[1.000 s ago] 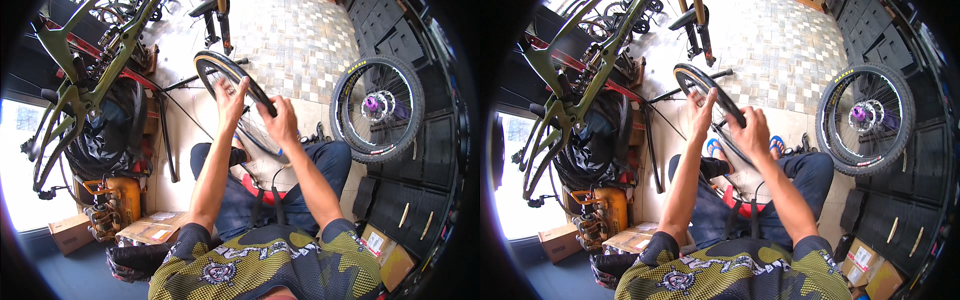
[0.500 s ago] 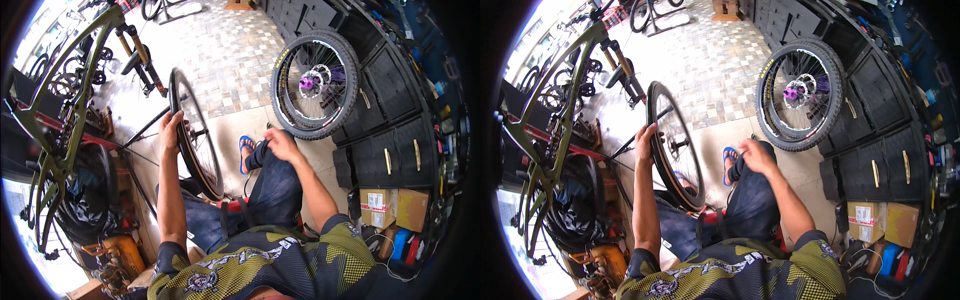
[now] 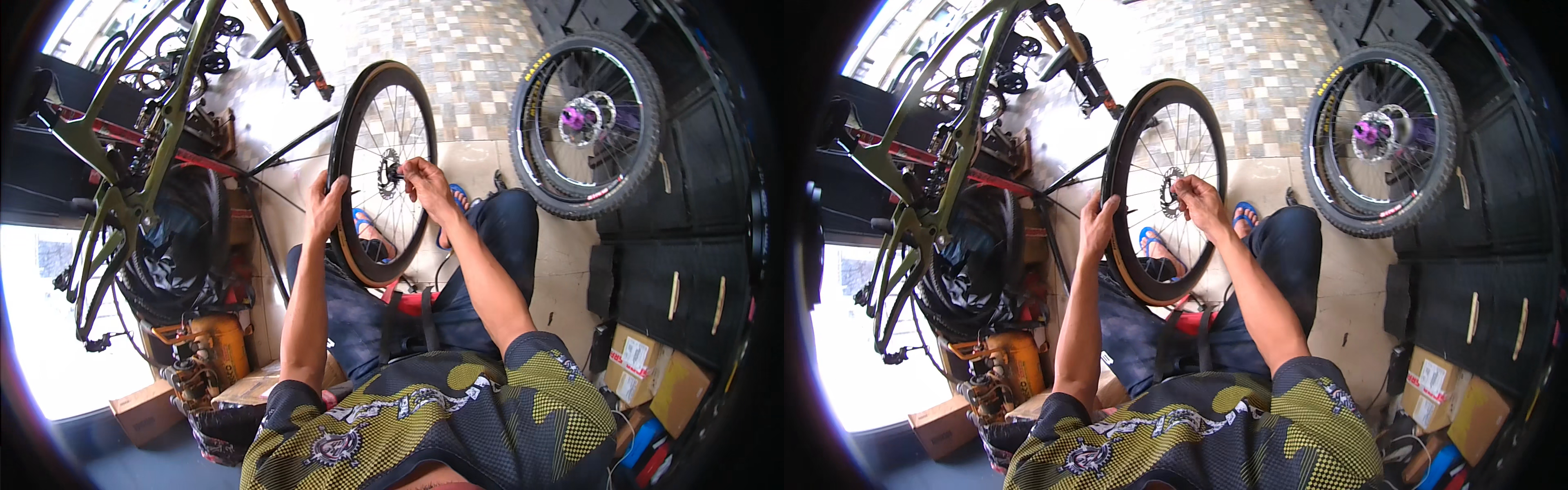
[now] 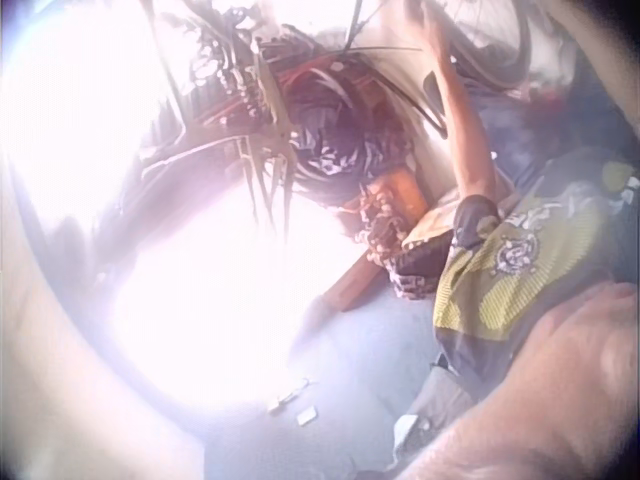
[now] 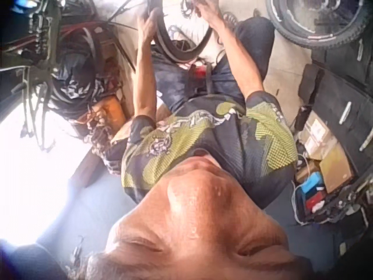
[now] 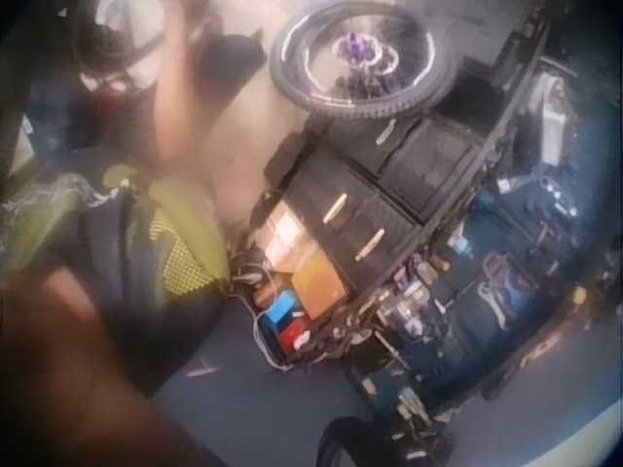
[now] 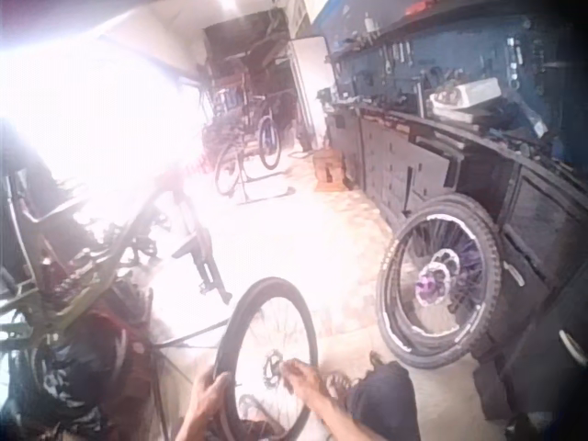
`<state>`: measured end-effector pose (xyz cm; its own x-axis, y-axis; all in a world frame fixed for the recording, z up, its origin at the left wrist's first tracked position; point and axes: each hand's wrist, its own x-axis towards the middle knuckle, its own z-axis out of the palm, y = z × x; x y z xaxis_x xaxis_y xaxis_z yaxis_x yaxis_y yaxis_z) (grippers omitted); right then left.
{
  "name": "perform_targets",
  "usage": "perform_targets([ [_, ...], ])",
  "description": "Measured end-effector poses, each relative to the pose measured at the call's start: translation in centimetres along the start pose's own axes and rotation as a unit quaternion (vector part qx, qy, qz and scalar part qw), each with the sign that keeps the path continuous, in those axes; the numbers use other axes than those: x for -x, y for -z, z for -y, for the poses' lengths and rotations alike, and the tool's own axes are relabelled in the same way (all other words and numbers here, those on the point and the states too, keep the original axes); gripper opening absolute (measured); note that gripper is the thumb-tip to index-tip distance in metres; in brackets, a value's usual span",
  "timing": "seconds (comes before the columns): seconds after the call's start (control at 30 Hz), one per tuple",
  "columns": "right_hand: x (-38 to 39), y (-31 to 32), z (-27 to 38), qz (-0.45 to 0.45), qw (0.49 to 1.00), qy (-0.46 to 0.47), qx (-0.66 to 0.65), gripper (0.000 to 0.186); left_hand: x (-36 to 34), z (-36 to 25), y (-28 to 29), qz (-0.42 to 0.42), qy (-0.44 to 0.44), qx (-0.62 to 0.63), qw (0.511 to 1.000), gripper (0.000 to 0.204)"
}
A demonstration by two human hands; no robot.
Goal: The person installs a bicycle tire onto a wheel rim. They seat the tire bead, inflate the inner tube using a hand pump, and then press the tire bead fully onto the rim by hand.
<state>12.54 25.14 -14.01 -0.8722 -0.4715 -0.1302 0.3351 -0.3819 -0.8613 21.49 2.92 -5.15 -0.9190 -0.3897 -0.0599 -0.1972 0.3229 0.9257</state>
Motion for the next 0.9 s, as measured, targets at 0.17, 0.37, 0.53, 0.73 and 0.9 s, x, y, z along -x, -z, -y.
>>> perform_targets([
  [0.17,-1.7,-4.4,-3.7,0.005,0.998,-0.067,-0.012,0.024,0.7,-0.5,0.0,-0.034,0.035,-0.06,0.997,0.054],
  [0.37,-1.9,-4.4,-4.7,0.026,0.995,-0.09,-0.017,0.022,0.4,0.0,-0.8,-0.039,0.052,-0.022,0.998,0.053],
  [0.53,-2.0,-3.8,-4.7,0.001,0.993,-0.117,-0.031,0.025,0.0,1.2,-0.6,-0.037,0.021,-0.048,0.998,0.059],
  [0.73,-2.5,-2.8,-6.1,0.02,0.994,-0.106,0.002,0.033,0.4,0.7,-1.1,-0.038,0.042,-0.024,0.998,0.077],
  [0.9,-1.9,-2.5,-6.0,0.062,0.993,-0.102,-0.011,0.035,0.7,0.3,-1.0,-0.028,0.043,-0.001,0.999,0.068],
])
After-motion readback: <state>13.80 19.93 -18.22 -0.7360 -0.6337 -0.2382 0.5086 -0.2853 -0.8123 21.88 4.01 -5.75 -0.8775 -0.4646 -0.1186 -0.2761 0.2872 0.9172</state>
